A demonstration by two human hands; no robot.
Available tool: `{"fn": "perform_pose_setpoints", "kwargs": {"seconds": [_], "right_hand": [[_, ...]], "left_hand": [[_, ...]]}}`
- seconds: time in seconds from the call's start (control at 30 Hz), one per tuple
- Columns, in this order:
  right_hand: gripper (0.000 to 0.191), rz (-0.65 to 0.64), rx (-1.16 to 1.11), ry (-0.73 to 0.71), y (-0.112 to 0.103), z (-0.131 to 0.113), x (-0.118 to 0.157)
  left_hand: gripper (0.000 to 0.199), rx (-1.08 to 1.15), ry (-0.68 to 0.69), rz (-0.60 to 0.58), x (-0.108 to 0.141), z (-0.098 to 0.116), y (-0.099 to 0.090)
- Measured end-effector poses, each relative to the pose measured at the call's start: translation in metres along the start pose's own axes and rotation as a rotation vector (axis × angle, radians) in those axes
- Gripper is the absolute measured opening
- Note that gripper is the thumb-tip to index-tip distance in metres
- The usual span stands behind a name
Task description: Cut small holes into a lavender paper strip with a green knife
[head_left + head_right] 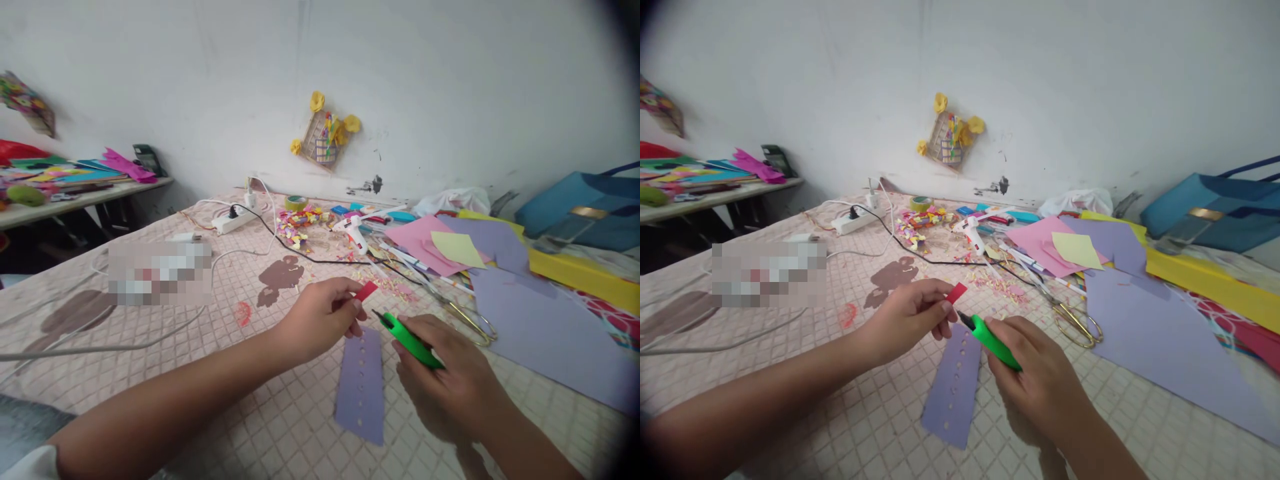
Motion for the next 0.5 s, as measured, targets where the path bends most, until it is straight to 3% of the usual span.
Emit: {"fn": "perform_pose_setpoints", "kwargs": {"seconds": [0.17, 0.33, 0.5], "right_hand": [[0.042, -0.004, 0.098, -0.182, 0.004, -0.005, 0.001], [0.031, -0.096, 0.232, -0.198, 0.012, -0.004, 0.003], [0.029, -0.111, 0.266, -0.237, 0.014, -0.008, 0.003]], "left_hand": [[0.025, -0.194, 0.057, -0.093, 0.004, 0.007, 0.005], [0.031, -0.474, 0.084, -0.228, 0.008, 0.012, 0.008], [0.035, -0.667, 0.088, -0.267, 0.008, 0.015, 0.007]]}}
Point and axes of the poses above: each hand's wrist, its own x-axis away from the middle knuckle, its own y-axis out of the palm, z = x × y, the point moved 7 cm from there along -x, towards the middle knuckle, and after that the axes turned 12 degrees about x, right-handed, at the moved point
